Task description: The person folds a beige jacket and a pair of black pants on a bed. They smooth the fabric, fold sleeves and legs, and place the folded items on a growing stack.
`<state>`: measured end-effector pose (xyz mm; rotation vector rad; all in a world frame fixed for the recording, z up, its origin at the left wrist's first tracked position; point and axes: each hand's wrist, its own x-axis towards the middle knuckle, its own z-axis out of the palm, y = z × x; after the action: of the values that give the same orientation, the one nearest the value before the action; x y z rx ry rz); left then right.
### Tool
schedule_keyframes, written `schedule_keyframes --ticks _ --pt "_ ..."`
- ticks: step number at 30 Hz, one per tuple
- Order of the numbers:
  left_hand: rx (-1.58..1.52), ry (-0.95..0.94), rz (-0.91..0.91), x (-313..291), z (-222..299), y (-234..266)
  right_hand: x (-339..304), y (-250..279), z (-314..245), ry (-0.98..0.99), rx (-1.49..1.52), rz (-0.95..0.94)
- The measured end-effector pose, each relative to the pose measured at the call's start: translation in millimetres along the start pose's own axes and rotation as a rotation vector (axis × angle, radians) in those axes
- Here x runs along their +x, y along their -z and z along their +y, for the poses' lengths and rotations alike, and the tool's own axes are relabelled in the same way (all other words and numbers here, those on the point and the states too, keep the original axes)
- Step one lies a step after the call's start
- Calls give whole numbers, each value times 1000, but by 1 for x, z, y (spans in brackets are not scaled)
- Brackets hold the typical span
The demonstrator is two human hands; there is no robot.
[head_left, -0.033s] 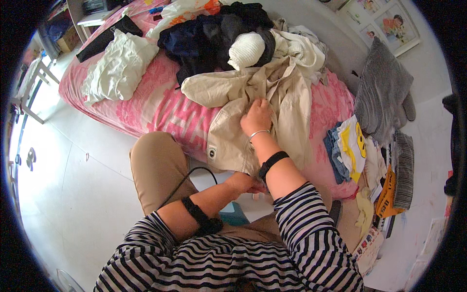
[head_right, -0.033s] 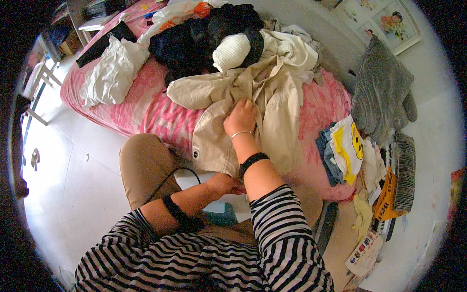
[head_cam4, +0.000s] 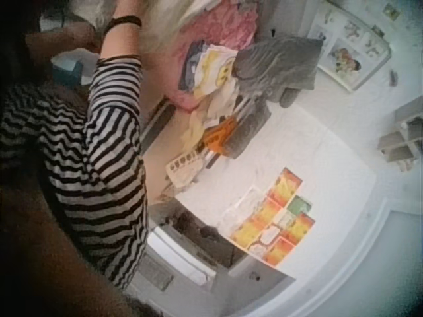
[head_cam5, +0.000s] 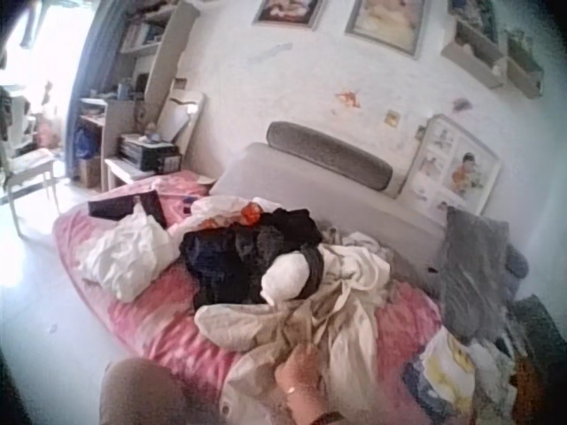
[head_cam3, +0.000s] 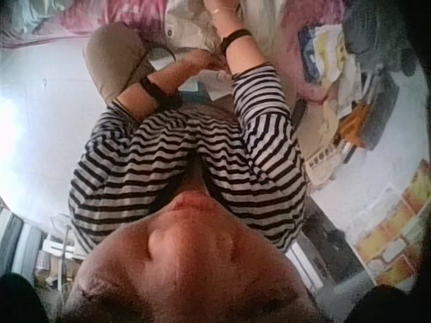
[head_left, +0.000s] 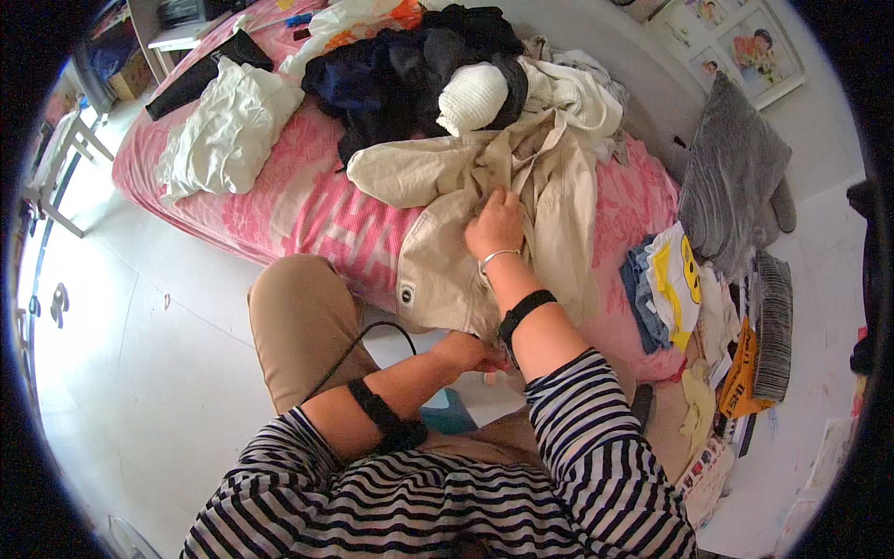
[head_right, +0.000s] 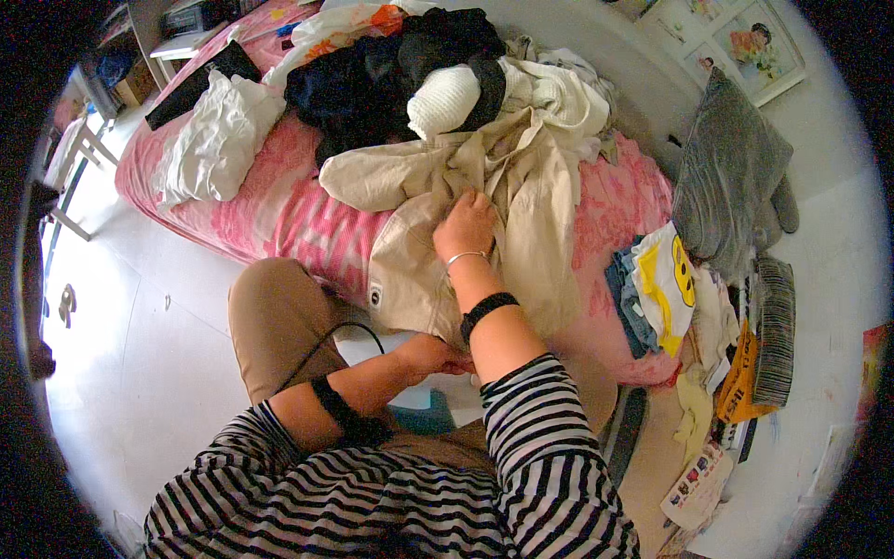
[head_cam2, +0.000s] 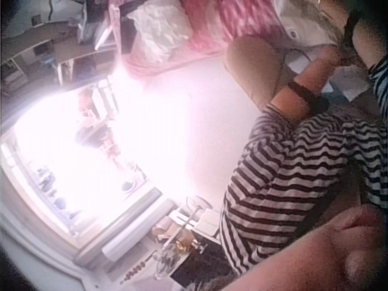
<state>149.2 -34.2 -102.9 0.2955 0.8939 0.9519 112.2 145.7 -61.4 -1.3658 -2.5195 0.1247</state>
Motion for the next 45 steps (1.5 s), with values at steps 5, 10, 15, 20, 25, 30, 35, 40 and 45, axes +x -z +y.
schedule_keyframes --ticks 5,10,15,20,25,30,35,40,45 --pt "70 53 34 5 1 -2 37 7 35 -236 226 -49" --pt "64 51 35 8 -1 -1 65 12 56 -750 1115 -132" --pt "30 103 43 10 -1 -2 66 -14 65 -864 1628 -83" --pt "118 116 78 7 2 -1 62 -17 67 -535 734 -85" --pt "80 106 93 8 2 -1 63 7 61 -464 414 21" --pt "85 87 93 12 0 0 67 11 69 -361 215 139" --pt "19 131 76 14 2 -3 90 7 101 -440 389 -75" --pt "102 95 79 12 1 -6 67 14 114 -60 584 117" --pt "32 108 89 14 -5 -6 19 57 110 265 380 -310"
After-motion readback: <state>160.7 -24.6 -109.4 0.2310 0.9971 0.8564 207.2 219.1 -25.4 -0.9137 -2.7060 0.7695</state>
